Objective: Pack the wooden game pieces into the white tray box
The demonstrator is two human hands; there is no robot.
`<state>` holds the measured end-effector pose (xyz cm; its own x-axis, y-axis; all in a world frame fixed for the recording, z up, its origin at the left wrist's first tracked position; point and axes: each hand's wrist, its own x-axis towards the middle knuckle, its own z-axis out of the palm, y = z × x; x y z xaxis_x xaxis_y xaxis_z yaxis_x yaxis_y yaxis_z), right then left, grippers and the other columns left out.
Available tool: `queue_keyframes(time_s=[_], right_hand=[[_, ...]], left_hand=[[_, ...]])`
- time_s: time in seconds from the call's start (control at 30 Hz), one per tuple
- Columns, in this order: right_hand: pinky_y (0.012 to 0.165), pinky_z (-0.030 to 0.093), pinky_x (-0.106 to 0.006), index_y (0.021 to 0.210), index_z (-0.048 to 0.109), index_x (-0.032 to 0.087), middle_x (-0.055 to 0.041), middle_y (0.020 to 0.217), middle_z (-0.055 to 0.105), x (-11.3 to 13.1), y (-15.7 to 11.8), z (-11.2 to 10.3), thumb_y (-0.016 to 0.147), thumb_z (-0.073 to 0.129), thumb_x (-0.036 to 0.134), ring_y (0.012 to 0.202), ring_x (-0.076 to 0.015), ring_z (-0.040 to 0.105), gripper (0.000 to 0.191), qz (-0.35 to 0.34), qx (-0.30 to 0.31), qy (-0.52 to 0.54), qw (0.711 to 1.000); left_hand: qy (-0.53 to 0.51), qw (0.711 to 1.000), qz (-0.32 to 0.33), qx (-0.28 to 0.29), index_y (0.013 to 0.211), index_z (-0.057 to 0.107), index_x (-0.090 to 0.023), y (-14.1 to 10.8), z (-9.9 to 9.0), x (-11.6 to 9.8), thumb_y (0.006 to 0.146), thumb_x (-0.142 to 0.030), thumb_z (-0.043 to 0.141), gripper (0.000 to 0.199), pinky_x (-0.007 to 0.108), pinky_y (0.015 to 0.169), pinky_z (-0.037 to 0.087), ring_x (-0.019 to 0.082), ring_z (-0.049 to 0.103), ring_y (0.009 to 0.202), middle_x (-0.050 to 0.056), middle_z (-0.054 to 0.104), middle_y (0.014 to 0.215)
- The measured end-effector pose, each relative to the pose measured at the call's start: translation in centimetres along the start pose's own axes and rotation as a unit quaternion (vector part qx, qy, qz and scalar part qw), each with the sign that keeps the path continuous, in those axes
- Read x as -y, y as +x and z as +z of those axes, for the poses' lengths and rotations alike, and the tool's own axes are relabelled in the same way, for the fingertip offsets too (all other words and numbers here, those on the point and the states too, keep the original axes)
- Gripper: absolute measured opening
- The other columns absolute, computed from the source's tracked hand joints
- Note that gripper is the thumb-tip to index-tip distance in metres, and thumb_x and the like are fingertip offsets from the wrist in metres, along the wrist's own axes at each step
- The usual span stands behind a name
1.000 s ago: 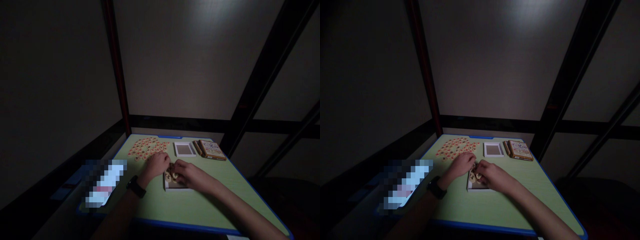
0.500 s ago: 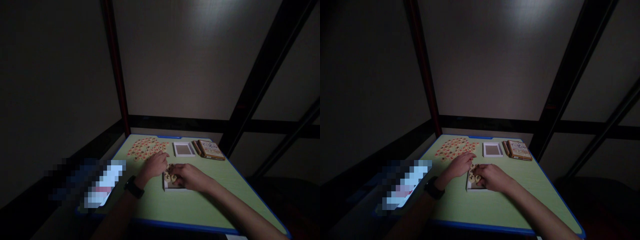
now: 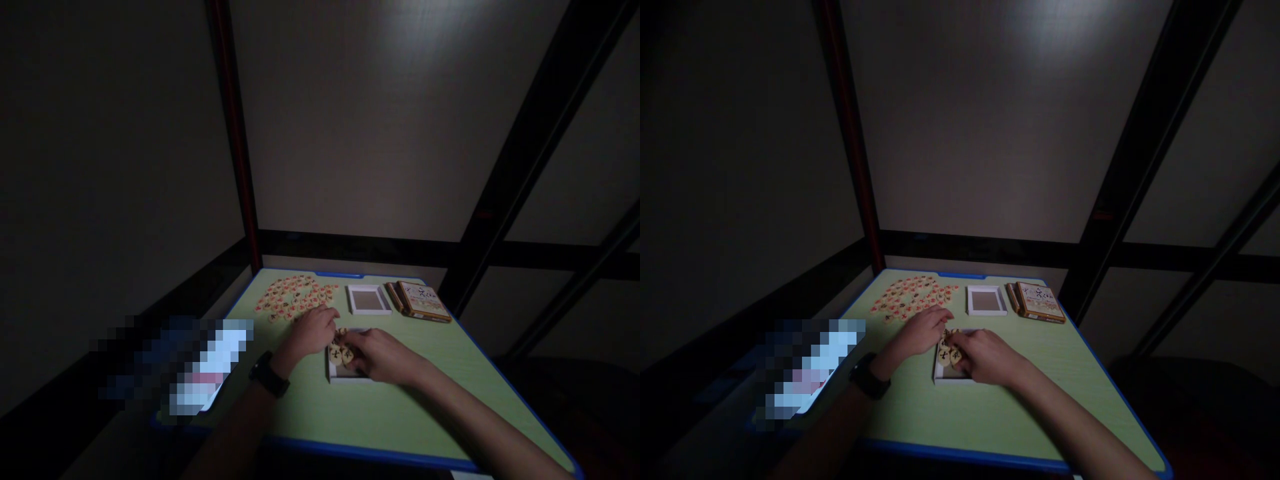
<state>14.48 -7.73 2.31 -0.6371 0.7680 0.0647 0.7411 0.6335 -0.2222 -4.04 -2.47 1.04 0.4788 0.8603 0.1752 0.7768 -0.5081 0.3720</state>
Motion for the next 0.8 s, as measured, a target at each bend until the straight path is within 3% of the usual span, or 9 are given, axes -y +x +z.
queue_keyframes(time_s=[0.53,0.8], right_hand=[[0.067,0.040,-0.024,0.107,0.064,0.020,-0.0064,0.091,0.075,0.19,-0.07,-0.04,0.075,0.064,0.013,0.082,-0.0219,0.069,0.033,0.010,0.000,-0.001,1.000],[0.060,0.038,-0.021,0.109,0.065,0.021,-0.0019,0.081,0.073,0.37,-0.23,-0.95,0.073,0.067,0.012,0.070,-0.0166,0.066,0.038,0.018,-0.007,0.054,0.998]], left_hand=[[-0.003,0.999,0.007,-0.035,0.104,0.069,-0.018,0.44,0.71,0.63,0.089,-0.012,0.037,0.036,0.030,0.104,0.043,0.018,0.061,0.110,0.007,0.070,0.110],[0.072,0.993,-0.062,-0.069,0.098,0.068,-0.019,0.15,-0.17,0.60,0.091,-0.020,0.043,0.026,0.032,0.097,0.047,0.021,0.063,0.107,0.009,0.068,0.112]])
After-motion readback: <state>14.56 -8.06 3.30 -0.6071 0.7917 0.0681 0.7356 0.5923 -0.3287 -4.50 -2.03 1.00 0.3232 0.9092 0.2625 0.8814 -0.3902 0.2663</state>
